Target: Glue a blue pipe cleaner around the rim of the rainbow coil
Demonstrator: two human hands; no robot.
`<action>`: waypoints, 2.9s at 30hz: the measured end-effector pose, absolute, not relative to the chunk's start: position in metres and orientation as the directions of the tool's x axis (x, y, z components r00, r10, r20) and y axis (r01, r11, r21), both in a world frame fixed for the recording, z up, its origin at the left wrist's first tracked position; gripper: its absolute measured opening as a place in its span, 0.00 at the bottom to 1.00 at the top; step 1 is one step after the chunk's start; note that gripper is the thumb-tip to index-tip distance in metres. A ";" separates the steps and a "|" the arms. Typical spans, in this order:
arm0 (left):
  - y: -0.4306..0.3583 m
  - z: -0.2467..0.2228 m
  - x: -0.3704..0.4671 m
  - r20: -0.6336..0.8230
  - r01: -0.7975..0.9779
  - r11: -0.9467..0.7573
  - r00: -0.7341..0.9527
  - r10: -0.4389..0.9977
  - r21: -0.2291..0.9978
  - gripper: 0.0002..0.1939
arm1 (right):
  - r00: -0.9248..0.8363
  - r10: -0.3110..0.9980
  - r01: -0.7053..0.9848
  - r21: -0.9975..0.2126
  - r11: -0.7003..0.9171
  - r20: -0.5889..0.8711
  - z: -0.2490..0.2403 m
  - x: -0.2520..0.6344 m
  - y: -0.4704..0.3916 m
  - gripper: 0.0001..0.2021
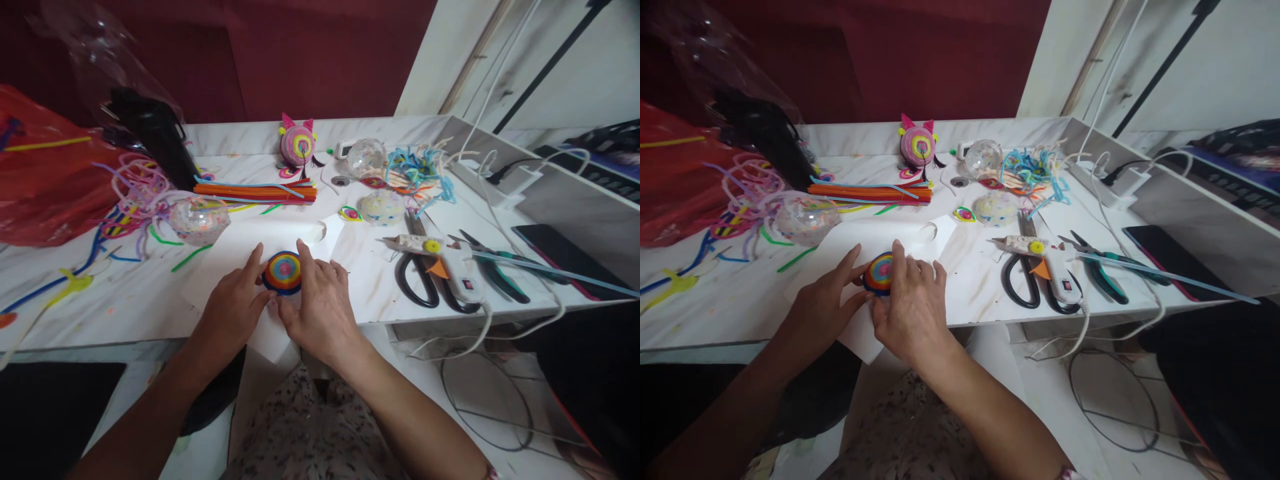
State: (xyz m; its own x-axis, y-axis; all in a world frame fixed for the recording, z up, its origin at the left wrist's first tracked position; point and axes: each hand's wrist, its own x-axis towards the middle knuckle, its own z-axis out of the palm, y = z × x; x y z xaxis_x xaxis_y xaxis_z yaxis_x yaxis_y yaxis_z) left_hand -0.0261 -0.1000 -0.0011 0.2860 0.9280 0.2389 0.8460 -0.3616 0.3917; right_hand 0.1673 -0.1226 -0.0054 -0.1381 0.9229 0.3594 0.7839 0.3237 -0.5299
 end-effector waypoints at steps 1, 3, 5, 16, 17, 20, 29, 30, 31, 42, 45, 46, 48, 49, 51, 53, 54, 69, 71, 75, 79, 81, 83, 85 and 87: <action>-0.100 -0.001 -0.026 0.238 0.845 -0.359 0.283 0.929 0.396 0.41 | -0.136 0.922 0.782 -0.532 0.324 0.362 -0.006 0.167 -0.123 0.42; -0.100 -0.002 -0.026 0.243 0.840 -0.361 0.281 0.928 0.405 0.41 | -0.135 0.920 0.779 -0.535 0.328 0.369 -0.006 0.167 -0.122 0.42; -0.100 -0.005 -0.027 0.256 0.832 -0.375 0.290 0.922 0.409 0.41 | -0.131 0.918 0.774 -0.540 0.331 0.375 -0.007 0.167 -0.122 0.42; -0.098 -0.022 -0.030 0.410 0.832 -0.443 0.296 0.863 0.333 0.34 | -0.121 0.929 0.767 -0.561 0.310 0.349 -0.004 0.168 -0.122 0.39; -0.098 -0.021 -0.029 0.404 0.838 -0.436 0.293 0.867 0.328 0.33 | -0.122 0.932 0.764 -0.568 0.308 0.341 -0.003 0.168 -0.122 0.39; -0.097 -0.019 -0.029 0.376 0.855 -0.400 0.269 0.887 0.331 0.30 | -0.111 0.940 0.761 -0.581 0.289 0.322 -0.003 0.169 -0.121 0.39; -0.078 -0.008 -0.042 0.253 0.764 -0.390 0.300 0.920 0.514 0.25 | -0.061 0.946 0.766 -0.593 0.249 0.319 -0.007 0.167 -0.122 0.41; -0.073 -0.006 -0.043 0.225 0.748 -0.389 0.317 0.921 0.538 0.27 | -0.061 0.948 0.766 -0.594 0.246 0.313 -0.006 0.167 -0.122 0.41; -0.068 -0.004 -0.044 0.195 0.733 -0.387 0.337 0.921 0.559 0.29 | -0.062 0.949 0.767 -0.594 0.243 0.308 -0.006 0.167 -0.122 0.41; -0.012 0.025 -0.041 -0.114 0.644 -0.447 0.638 0.761 0.620 0.49 | -0.072 0.940 0.775 -0.575 0.263 0.333 -0.007 0.167 -0.121 0.42; -0.005 0.032 -0.037 -0.134 0.598 -0.505 0.717 0.684 0.623 0.44 | -0.073 0.940 0.775 -0.574 0.264 0.333 -0.007 0.166 -0.121 0.42; -0.003 0.034 -0.036 -0.138 0.586 -0.529 0.740 0.659 0.613 0.42 | -0.075 0.940 0.776 -0.573 0.265 0.333 -0.007 0.166 -0.121 0.41; -0.002 0.037 -0.035 -0.138 0.571 -0.564 0.765 0.629 0.597 0.38 | -0.076 0.941 0.777 -0.572 0.263 0.329 -0.006 0.166 -0.121 0.41; -0.002 0.037 -0.035 -0.135 0.567 -0.568 0.768 0.626 0.597 0.37 | -0.077 0.943 0.777 -0.572 0.260 0.325 -0.006 0.166 -0.121 0.41; -0.003 0.037 -0.035 -0.131 0.565 -0.553 0.762 0.634 0.612 0.35 | -0.079 0.948 0.777 -0.576 0.253 0.310 -0.004 0.166 -0.121 0.41; -0.005 0.036 -0.036 -0.125 0.565 -0.527 0.748 0.652 0.634 0.35 | -0.086 0.953 0.776 -0.581 0.247 0.289 -0.002 0.167 -0.121 0.41; -0.006 0.035 -0.036 -0.126 0.570 -0.517 0.740 0.660 0.639 0.34 | -0.090 0.956 0.775 -0.583 0.243 0.279 -0.001 0.167 -0.120 0.42; -0.040 0.037 -0.030 -0.136 0.749 -0.368 0.516 0.846 0.552 0.25 | -0.083 0.959 0.767 -0.596 0.236 0.272 -0.001 0.167 -0.121 0.41; -0.044 0.038 -0.028 -0.135 0.772 -0.343 0.479 0.867 0.535 0.25 | -0.076 0.957 0.764 -0.601 0.236 0.279 -0.001 0.167 -0.121 0.41; -0.050 0.038 -0.026 -0.102 0.795 -0.320 0.428 0.898 0.515 0.24 | -0.075 0.956 0.759 -0.606 0.240 0.284 -0.002 0.168 -0.121 0.41; -0.054 0.034 -0.028 -0.067 0.781 -0.320 0.417 0.906 0.537 0.22 | -0.074 0.955 0.760 -0.604 0.241 0.287 -0.002 0.167 -0.121 0.40; -0.056 0.031 -0.029 -0.058 0.780 -0.311 0.404 0.913 0.543 0.23 | -0.073 0.956 0.766 -0.598 0.237 0.286 -0.001 0.167 -0.121 0.40; -0.058 0.028 -0.030 -0.050 0.779 -0.303 0.392 0.918 0.549 0.24 | -0.079 0.959 0.775 -0.588 0.231 0.272 0.000 0.168 -0.121 0.39; -0.060 0.026 -0.029 -0.046 0.775 -0.290 0.379 0.924 0.561 0.25 | -0.094 0.964 0.784 -0.578 0.225 0.247 0.003 0.170 -0.120 0.37; -0.062 0.024 -0.029 -0.038 0.765 -0.273 0.361 0.932 0.583 0.27 | -0.109 0.968 0.789 -0.572 0.223 0.227 0.006 0.172 -0.119 0.35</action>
